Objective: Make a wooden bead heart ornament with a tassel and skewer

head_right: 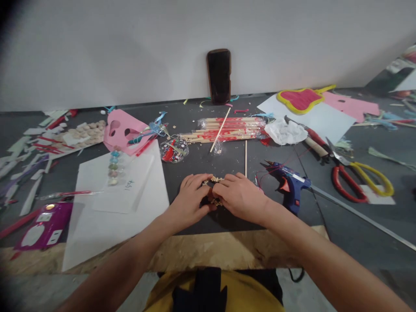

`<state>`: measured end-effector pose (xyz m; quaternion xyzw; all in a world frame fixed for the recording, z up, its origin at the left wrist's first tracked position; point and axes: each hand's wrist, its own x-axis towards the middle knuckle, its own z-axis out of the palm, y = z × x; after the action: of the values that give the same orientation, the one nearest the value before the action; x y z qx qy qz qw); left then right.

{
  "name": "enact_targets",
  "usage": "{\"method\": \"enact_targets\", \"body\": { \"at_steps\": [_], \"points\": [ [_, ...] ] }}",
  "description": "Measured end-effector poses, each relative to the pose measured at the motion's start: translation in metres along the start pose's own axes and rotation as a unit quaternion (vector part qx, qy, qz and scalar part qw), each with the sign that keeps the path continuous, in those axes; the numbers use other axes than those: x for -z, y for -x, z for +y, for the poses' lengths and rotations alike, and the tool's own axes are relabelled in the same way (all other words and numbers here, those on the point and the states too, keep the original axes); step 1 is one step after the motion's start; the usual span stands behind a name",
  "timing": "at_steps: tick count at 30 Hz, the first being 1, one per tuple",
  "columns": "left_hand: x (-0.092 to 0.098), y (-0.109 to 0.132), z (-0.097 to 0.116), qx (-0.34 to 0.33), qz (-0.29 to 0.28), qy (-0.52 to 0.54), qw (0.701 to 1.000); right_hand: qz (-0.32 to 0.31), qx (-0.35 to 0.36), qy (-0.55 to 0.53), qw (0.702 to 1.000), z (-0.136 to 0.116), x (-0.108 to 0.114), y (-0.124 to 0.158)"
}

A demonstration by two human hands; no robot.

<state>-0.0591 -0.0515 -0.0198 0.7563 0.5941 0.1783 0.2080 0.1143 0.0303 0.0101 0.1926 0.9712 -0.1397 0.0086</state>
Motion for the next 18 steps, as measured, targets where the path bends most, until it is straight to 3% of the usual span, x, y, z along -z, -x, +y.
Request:
{"method": "enact_targets", "body": {
  "at_steps": [6,18],
  "points": [
    [-0.001,0.001,-0.001,-0.002,0.002,0.0,1.0,0.025,0.008,-0.059,0.998,-0.001,0.0,0.004],
    [-0.003,0.0,-0.002,-0.005,0.007,0.002,1.0,0.105,0.023,-0.006,0.994,0.0,-0.017,0.007]
  ]
}}
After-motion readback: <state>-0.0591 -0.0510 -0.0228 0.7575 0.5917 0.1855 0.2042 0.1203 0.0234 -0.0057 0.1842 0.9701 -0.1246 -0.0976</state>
